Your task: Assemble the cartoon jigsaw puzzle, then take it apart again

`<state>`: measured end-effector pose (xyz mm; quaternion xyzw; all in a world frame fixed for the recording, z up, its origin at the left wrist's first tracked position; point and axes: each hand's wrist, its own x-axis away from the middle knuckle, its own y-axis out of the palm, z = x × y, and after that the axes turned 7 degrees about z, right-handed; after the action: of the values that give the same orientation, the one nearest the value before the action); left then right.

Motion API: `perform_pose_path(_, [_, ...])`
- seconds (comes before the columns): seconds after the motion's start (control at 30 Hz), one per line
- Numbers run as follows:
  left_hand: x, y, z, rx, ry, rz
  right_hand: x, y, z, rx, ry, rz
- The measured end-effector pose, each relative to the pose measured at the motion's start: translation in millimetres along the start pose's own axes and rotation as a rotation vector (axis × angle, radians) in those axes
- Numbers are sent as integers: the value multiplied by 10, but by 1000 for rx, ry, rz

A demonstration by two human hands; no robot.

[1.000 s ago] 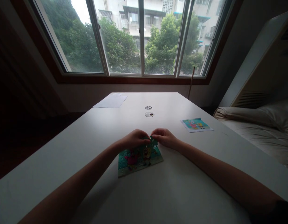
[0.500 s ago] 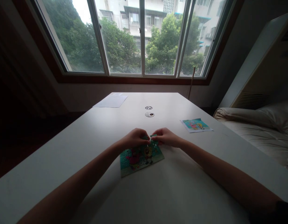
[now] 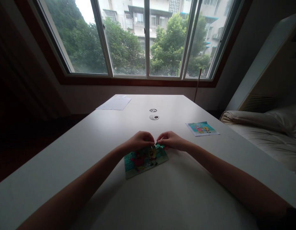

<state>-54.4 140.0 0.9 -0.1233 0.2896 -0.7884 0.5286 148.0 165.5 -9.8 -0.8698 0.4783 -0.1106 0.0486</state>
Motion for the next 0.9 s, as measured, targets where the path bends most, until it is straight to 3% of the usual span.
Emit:
perform_pose_path(0.2, [28, -2, 81, -1, -19, -61, -51, -35, 32, -1, -21, 154])
perform_pose_path(0.33, [35, 9, 106, -39, -37, -62, -77, -50, 67, -18, -113, 231])
perform_pose_path(0.6, [2, 85, 57, -171, -21, 92, -61, -3, 28, -70, -186, 116])
perform_pose_path(0.9, [-6, 120, 79, -282, 56, 262, -52, 12, 10, -270, -162, 120])
